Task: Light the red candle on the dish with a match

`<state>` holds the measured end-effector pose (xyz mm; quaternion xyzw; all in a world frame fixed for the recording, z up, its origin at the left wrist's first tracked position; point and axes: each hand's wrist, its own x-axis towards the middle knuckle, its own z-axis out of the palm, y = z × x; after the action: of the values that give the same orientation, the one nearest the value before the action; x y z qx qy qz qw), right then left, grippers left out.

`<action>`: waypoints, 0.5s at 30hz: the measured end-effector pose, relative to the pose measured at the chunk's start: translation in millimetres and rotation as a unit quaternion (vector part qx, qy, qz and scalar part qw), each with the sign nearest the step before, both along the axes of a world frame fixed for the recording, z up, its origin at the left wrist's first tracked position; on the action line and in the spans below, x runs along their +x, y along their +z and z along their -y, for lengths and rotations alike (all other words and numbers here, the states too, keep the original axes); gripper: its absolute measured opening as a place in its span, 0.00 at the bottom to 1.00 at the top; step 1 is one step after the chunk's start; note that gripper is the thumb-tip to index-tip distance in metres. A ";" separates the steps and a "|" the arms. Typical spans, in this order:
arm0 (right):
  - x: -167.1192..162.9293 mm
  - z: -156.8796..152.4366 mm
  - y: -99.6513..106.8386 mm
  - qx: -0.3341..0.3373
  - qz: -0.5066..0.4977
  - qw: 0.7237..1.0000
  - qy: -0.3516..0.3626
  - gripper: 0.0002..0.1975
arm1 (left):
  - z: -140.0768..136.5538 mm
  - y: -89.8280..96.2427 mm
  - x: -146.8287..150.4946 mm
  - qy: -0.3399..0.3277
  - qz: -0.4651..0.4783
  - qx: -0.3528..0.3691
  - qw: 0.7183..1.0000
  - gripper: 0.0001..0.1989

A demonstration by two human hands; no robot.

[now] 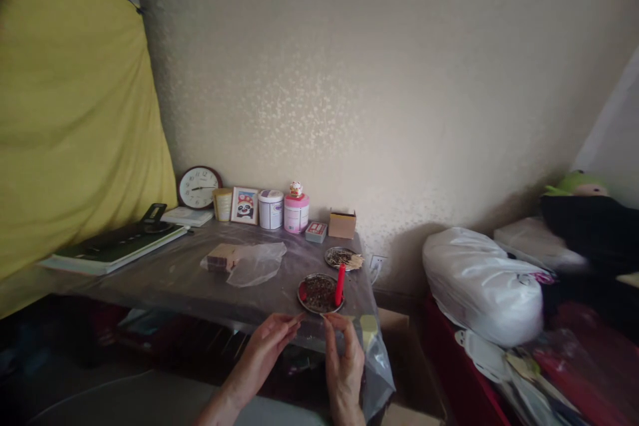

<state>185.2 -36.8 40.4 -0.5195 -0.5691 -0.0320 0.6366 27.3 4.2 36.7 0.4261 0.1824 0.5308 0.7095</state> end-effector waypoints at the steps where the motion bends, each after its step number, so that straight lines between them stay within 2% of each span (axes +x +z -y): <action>1: -3.3 0.4 -0.5 0.008 0.010 1.000 0.006 0.06 | 0.2 -0.2 0.8 0.000 0.000 0.001 1.000 0.10; 8: -16.6 1.8 5.1 0.037 0.114 0.993 0.014 0.05 | 1.8 -3.3 2.6 -0.020 0.012 0.019 1.000 0.09; 12: -18.1 12.1 16.2 0.061 0.124 0.990 0.012 0.05 | 0.0 -4.6 3.0 -0.006 0.007 0.004 1.000 0.08; 15: -15.4 9.3 13.5 0.059 0.157 0.985 0.031 0.06 | 1.3 -1.7 2.2 -0.008 0.011 0.002 1.000 0.09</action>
<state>169.8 -46.1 54.0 -0.4517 -0.6750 -0.1265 0.5695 29.5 2.9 35.0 0.4234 0.1702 0.5303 0.7145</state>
